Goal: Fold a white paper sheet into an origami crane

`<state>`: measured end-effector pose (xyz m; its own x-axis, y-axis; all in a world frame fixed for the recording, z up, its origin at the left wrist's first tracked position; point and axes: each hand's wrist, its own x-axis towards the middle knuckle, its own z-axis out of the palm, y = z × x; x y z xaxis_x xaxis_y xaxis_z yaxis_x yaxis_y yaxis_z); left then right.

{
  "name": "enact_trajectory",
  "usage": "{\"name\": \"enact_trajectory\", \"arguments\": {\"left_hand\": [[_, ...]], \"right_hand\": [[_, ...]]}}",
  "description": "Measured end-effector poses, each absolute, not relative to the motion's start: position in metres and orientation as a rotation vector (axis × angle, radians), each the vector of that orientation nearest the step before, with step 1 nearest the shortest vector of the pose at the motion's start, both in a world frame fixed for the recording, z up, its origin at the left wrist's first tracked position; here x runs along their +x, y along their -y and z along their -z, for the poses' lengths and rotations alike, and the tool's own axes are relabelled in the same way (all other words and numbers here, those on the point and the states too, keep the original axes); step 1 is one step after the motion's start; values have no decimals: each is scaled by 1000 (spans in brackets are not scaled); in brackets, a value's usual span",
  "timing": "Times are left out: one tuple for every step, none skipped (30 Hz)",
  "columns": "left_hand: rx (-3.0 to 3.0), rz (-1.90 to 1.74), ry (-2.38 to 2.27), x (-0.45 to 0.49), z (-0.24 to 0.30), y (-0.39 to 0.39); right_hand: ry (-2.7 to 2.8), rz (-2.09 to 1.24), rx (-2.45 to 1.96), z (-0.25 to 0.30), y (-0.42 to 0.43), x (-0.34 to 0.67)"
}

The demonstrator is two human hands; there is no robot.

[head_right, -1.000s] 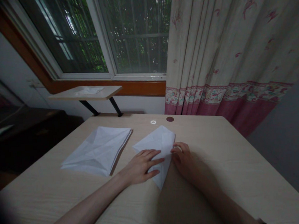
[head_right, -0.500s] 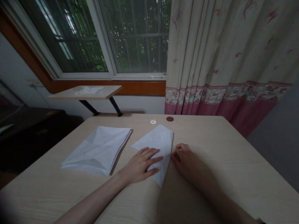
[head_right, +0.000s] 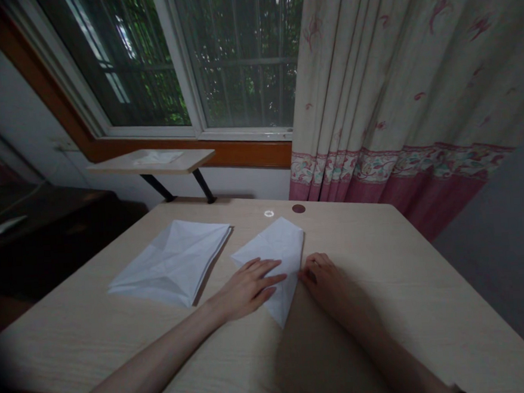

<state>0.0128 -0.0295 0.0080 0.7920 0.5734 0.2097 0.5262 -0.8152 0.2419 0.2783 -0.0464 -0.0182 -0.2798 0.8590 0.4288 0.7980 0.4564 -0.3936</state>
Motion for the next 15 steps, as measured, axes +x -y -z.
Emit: {"name": "enact_trajectory", "arguments": {"left_hand": [[2808,-410,-871,13,-8,30],[2806,-409,-873,13,-8,30],[2803,-408,-874,13,-9,30],[2801,-407,-875,13,-9,30],[2799,-407,-877,13,-9,30],[2798,-406,-876,13,-9,30],[2798,-405,-875,13,-9,29],[2797,-403,-873,13,-9,29],[2797,-401,-872,13,-9,29],[2797,-399,-872,13,-9,29],[2796,-398,-873,13,-10,29],[2794,-398,-876,13,-10,29],[2791,-399,-879,13,-10,29],[2789,-400,-881,13,-10,29],[2785,-399,-884,13,-9,29]], "right_hand": [[2118,-139,-1374,18,46,278],[2121,-151,-1377,18,47,278],[2124,-165,-1383,18,47,278],[2129,-181,-1390,17,48,278],[2134,-195,-1397,15,48,277],[2139,-209,-1402,14,49,277],[2143,-220,-1405,12,50,276],[2146,-225,-1406,10,50,275],[2149,-227,-1405,9,50,274],[2155,-228,-1402,8,51,273],[2159,-228,-1399,7,51,272],[2163,-229,-1398,7,51,271],[2166,-231,-1399,7,51,271],[2174,-238,-1401,7,52,271],[2185,-245,-1402,8,52,271]]}}
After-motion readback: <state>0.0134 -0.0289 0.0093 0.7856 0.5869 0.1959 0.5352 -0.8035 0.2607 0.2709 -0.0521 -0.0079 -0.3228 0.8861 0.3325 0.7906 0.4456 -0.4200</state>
